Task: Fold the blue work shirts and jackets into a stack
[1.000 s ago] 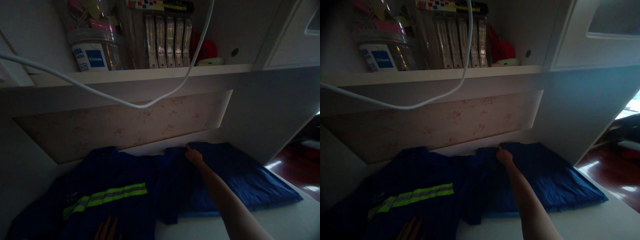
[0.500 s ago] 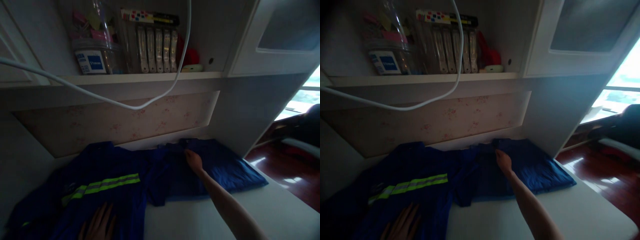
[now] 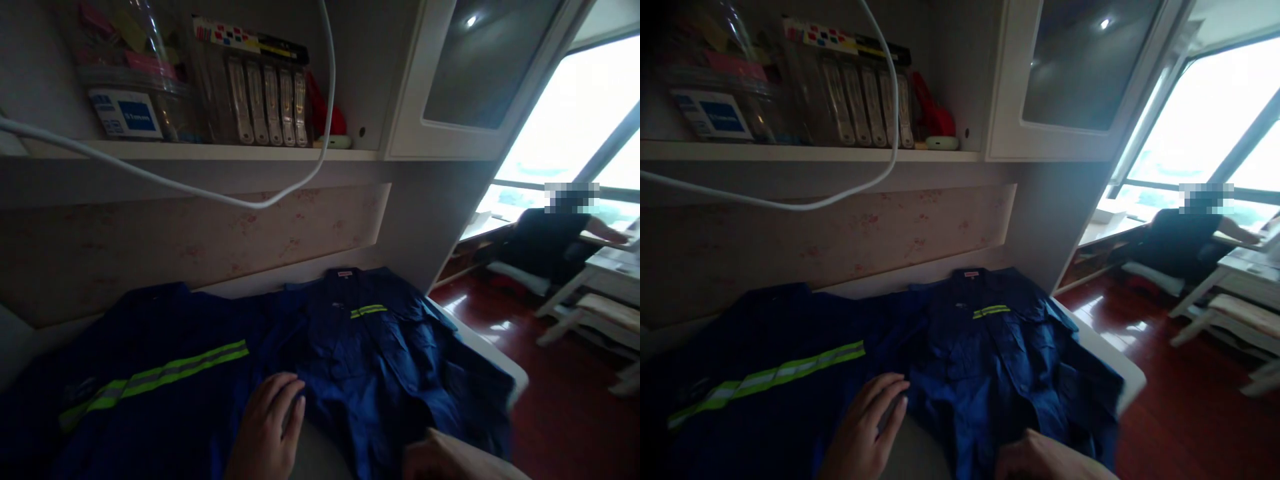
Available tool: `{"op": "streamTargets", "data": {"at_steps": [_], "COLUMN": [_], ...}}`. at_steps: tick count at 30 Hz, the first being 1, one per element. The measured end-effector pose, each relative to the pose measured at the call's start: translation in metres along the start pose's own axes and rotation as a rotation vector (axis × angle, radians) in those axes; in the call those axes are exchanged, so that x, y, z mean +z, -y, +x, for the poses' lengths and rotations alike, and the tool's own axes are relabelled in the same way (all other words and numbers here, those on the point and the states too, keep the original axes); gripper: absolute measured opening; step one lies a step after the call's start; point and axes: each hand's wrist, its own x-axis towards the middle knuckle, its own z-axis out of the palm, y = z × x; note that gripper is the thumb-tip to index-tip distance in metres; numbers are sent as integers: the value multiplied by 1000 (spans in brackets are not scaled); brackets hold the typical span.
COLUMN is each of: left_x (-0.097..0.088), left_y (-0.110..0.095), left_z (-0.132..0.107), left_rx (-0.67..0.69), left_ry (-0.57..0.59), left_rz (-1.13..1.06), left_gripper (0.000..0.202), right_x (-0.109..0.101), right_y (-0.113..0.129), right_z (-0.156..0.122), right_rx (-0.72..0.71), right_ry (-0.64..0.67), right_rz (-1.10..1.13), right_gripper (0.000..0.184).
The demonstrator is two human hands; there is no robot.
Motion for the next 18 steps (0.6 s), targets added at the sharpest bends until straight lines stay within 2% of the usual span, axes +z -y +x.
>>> {"op": "streamTargets", "data": {"at_steps": [2,3,4,6,8,9,11,13,14,16,18], "left_x": [18,29,40,63,83,91,103,109,110,111,108], "left_y": [-28,-37,-43,-46,-40,-34,-24,-17,-15,-18,-26], "left_z": [11,14,16,19,23,25,33,45,52,67,79], "left_rx": [-49,-86,-116,-154,-173,-175,-166,-154,-154,-173,-191], "left_ry": [49,72,93,123,146,153,164,161,156,141,124], "left_rz": [-98,-125,-139,-124,-54,-4,102,202,242,289,281], "left_gripper": [36,37,38,41,41,41,43,47,48,46,42], "right_x": [-9,-16,-25,-47,-71,-82,-101,-113,-117,-120,-122], "right_y": [1,-3,-10,-37,-74,-94,-131,-158,-166,-173,-170], "right_z": [1,5,12,27,43,50,59,65,67,70,71], "right_rx": [-6,9,34,108,237,338,576,769,817,821,767], "right_ry": [233,247,170,-170,-564,-716,-875,-878,-843,-772,-764], "right_rz": [106,154,191,166,-33,-174,-430,-572,-601,-624,-608], "right_gripper": [31,37,42,44,35,35,48,57,56,48,46]}}
